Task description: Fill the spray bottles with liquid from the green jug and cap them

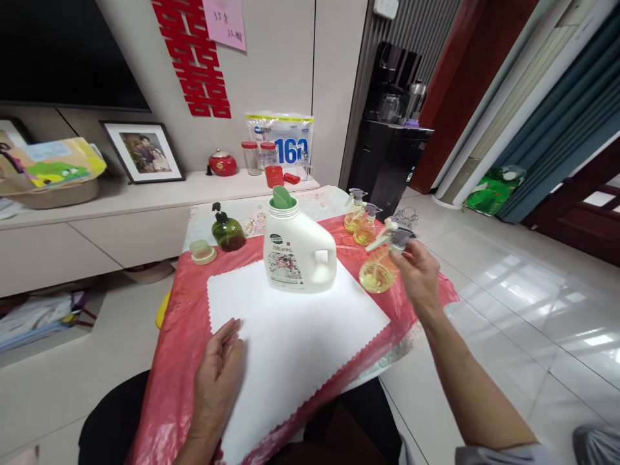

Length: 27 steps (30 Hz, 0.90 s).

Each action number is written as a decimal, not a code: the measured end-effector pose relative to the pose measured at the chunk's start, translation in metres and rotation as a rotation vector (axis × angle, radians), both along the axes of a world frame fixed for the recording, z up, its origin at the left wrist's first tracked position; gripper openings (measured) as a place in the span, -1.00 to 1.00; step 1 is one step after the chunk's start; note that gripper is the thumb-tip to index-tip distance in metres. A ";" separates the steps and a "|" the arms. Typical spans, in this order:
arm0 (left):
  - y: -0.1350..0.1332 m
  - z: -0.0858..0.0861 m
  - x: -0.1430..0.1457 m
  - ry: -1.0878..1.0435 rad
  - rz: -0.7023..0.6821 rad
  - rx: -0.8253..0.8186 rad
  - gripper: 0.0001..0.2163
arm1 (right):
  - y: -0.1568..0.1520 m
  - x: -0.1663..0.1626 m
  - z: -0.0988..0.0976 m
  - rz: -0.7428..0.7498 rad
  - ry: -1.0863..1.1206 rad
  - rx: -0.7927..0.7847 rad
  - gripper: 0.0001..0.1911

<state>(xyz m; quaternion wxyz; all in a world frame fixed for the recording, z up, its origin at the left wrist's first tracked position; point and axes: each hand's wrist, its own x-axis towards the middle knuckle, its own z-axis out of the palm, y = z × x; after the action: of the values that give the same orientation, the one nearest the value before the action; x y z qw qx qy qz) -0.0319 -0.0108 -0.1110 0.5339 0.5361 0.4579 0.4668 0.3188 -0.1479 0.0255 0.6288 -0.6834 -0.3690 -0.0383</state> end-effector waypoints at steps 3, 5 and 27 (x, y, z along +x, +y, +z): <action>-0.002 0.000 0.000 -0.004 -0.009 -0.008 -0.44 | -0.012 0.053 -0.020 -0.118 -0.021 -0.025 -0.63; -0.002 0.000 -0.001 -0.003 -0.007 -0.020 -0.44 | -0.016 0.078 -0.031 -0.162 -0.044 -0.052 -0.65; -0.003 0.005 0.001 -0.066 0.013 -0.135 -0.37 | -0.030 0.078 -0.057 -0.342 -0.097 -0.229 -0.41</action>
<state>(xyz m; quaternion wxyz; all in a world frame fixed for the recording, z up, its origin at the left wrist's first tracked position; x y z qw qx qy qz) -0.0311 -0.0142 -0.1057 0.5804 0.4803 0.4740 0.4559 0.3968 -0.1783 -0.0311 0.5129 -0.8004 -0.2794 -0.1351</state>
